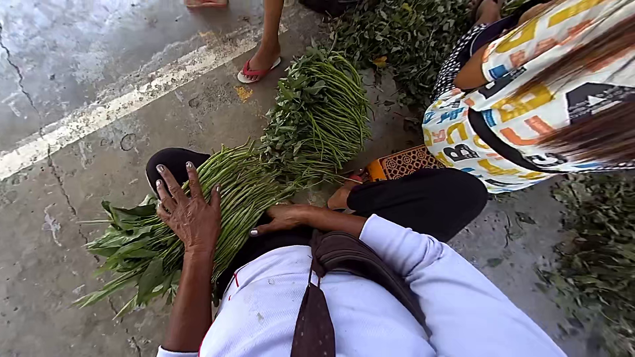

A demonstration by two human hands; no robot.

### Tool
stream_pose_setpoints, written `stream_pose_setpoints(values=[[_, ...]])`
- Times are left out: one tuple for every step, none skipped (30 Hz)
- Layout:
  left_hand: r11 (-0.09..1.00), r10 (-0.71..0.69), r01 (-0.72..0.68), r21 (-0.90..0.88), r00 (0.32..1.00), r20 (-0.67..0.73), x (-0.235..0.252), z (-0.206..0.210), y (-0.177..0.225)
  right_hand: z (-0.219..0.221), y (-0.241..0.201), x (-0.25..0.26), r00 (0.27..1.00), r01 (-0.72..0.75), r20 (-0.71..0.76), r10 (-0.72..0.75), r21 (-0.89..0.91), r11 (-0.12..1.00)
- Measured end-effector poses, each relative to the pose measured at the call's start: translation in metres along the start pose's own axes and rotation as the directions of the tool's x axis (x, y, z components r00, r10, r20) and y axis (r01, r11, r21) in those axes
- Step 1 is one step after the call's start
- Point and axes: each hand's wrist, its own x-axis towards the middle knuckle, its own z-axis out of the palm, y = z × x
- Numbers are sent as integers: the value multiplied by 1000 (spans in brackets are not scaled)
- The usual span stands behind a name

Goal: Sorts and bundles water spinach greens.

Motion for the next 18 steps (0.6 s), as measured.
stream_pose_setpoints(values=[[1000, -8, 8, -13, 1000, -17, -1, 0, -1, 1, -3, 2, 997, 30, -69, -23, 107, 994], [999, -18, 17, -31, 999, -33, -2, 0, -2, 4, -7, 5, 990, 55, -141, -22, 232, 971], [998, -30, 27, -54, 998, -50, -2, -2, 0, 6, -12, 7, 978, 72, -209, 7, 369, 927], [996, -47, 42, -78, 997, -53, -2, -4, 1, 9, -19, 10, 961, 91, -269, 57, 506, 858], [993, -67, 61, -105, 996, -52, -3, -7, 0, 14, -27, 15, 939, 122, -324, 115, 627, 769], [987, -94, 87, -133, 995, -46, -3, -10, -3, 17, -37, 21, 914, 176, -371, 166, 728, 663], [979, -122, 113, -167, 992, -40, -3, -12, -6, 19, -49, 28, 886, 247, -412, 213, 807, 536], [967, -148, 137, -215, 988, -35, -3, -13, -10, 18, -62, 34, 865, 312, -435, 252, 857, 409], [949, -177, 164, -271, 984, -26, -2, -13, -15, 14, -75, 40, 852, 364, -444, 277, 883, 296], [923, -211, 191, -333, 977, -25, -2, -12, -21, 9, -86, 47, 848, 402, -447, 284, 892, 205], [894, -242, 214, -393, 970, -21, -1, -11, -27, 3, -94, 54, 842, 433, -459, 283, 888, 153], [860, -270, 240, -450, 963, -2, -2, -10, -33, 0, -98, 62, 839, 459, -479, 258, 878, 137], [820, -287, 264, -508, 957, 33, -4, -10, -40, -1, -101, 69, 835, 479, -500, 229, 866, 143], [783, -302, 281, -555, 952, 56, -6, -11, -45, -2, -104, 74, 832, 497, -522, 188, 852, 166], [755, -321, 301, -583, 944, 72, -8, -13, -48, -2, -107, 77, 827, 513, -542, 150, 836, 194], [745, -335, 322, -584, 938, 89, -10, -17, -47, -1, -108, 78, 821, 528, -560, 115, 820, 220], [751, -331, 335, -569, 937, 114, -12, -21, -47, 1, -109, 78, 809, 549, -581, 89, 801, 239], [765, -311, 335, -550, 940, 140, -13, -24, -46, 2, -108, 78, 792, 572, -605, 79, 781, 250]])
